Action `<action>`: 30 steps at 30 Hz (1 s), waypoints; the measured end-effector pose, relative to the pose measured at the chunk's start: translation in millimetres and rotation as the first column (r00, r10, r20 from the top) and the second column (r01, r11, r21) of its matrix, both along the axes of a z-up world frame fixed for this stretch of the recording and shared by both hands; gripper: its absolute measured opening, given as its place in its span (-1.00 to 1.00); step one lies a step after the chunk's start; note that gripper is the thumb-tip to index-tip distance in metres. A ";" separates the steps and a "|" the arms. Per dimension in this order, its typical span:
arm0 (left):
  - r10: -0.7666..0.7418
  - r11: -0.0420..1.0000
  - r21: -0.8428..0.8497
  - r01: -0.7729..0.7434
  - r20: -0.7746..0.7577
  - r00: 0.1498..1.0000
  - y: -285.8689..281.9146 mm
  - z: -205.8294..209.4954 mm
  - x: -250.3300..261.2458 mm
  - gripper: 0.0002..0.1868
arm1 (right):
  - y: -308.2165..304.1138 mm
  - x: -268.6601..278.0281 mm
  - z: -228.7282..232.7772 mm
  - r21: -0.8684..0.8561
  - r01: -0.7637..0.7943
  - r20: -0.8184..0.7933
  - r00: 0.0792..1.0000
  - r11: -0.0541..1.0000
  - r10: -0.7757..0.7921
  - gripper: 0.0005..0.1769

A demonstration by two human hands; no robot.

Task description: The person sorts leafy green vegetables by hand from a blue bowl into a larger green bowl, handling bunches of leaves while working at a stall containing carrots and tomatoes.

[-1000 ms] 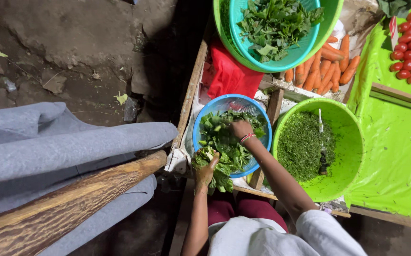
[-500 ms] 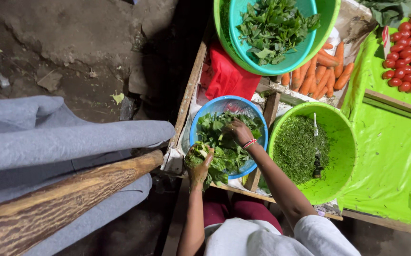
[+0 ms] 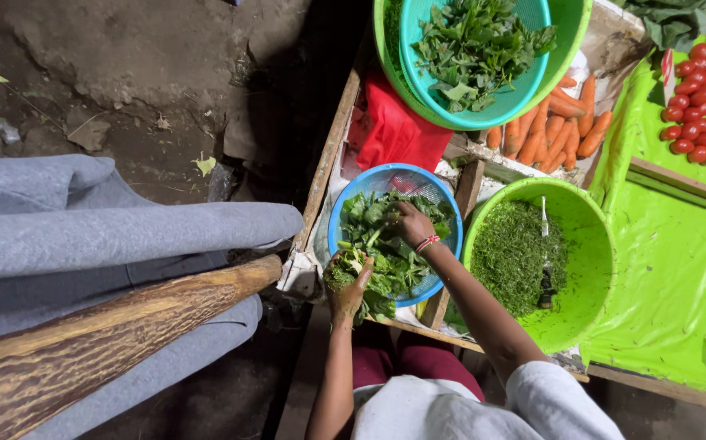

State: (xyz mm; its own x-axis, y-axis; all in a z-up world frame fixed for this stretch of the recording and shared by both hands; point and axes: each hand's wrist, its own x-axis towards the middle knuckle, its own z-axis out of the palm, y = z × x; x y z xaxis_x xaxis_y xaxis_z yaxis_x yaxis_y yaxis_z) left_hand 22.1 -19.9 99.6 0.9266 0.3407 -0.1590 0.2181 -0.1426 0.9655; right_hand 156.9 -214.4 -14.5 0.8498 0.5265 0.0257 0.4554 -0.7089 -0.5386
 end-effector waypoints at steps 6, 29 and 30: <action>0.064 0.934 -0.353 -0.058 0.004 0.998 2.1 -21.3 -0.2 -0.74 | -1.0 -16.2 44.2 0.337 0.092 0.128 0.982 0.937 -0.142 -0.66; 0.125 0.652 -0.731 0.200 0.364 0.923 -7.9 -72.8 3.1 -0.82 | 36.1 -117.1 54.9 0.485 0.767 -0.857 0.512 0.420 0.055 -0.78; 0.141 0.726 -0.671 0.151 0.361 0.922 -14.0 -85.0 -0.5 -0.83 | 44.7 -115.1 63.7 0.396 0.890 -0.915 0.365 0.227 0.170 -0.85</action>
State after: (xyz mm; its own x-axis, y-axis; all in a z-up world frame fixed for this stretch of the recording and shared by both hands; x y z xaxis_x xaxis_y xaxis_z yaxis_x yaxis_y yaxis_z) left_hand 21.6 -33.9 14.6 0.9625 0.2712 0.0026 -0.1648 0.5773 0.7997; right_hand 41.7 -169.7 49.2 0.7852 0.2394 -0.5710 -0.6128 0.4329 -0.6612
